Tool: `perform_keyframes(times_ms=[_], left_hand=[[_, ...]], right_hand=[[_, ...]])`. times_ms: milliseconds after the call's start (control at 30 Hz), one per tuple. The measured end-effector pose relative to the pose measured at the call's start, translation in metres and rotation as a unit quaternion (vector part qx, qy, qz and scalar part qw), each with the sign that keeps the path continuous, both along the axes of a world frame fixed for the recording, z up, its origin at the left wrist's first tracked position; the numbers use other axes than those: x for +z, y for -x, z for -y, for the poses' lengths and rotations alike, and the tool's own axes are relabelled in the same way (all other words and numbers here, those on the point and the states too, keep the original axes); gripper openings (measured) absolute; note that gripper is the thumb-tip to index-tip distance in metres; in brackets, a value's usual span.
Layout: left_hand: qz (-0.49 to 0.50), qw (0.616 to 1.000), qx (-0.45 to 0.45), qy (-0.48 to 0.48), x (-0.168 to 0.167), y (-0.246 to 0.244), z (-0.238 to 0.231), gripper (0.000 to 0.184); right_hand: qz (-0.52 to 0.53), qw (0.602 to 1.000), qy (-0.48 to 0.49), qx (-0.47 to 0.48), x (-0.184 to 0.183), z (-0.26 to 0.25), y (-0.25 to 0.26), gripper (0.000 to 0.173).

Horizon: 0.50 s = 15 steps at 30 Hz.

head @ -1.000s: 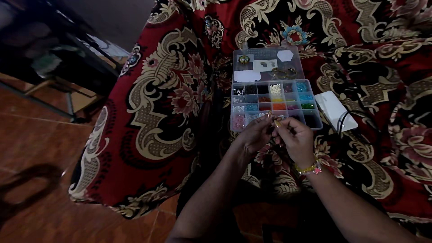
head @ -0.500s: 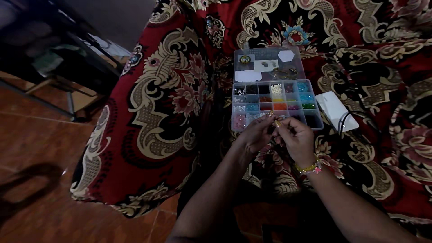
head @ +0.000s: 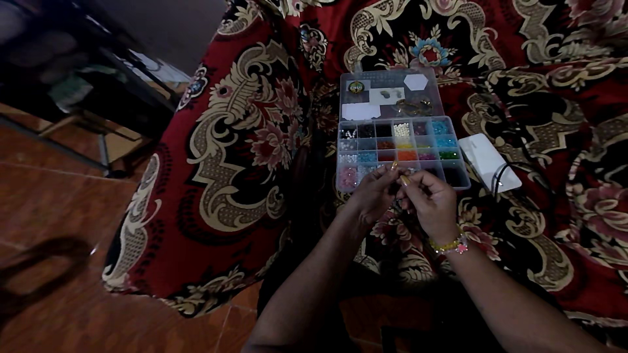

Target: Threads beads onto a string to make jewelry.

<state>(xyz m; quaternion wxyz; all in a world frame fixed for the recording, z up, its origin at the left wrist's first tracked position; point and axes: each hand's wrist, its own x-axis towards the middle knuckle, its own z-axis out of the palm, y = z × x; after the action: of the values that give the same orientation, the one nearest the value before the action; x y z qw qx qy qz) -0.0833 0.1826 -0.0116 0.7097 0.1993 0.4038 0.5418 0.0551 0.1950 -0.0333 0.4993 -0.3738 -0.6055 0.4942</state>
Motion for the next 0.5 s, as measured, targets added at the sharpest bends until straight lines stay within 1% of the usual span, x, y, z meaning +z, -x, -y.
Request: perform_keyframes(times_ms=[200, 500], left_hand=[[0.013, 1.0, 0.005, 0.005, 0.0009, -0.0007, 0.0002, 0.024], [0.004, 1.0, -0.001, -0.001, 0.0001, -0.0007, 0.0006, 0.025]], right_hand=[[-0.005, 1.0, -0.003, 0.0, -0.0014, -0.0002, 0.001, 0.014], [-0.005, 1.0, -0.008, 0.001, -0.0025, -0.0004, 0.0012, 0.014]])
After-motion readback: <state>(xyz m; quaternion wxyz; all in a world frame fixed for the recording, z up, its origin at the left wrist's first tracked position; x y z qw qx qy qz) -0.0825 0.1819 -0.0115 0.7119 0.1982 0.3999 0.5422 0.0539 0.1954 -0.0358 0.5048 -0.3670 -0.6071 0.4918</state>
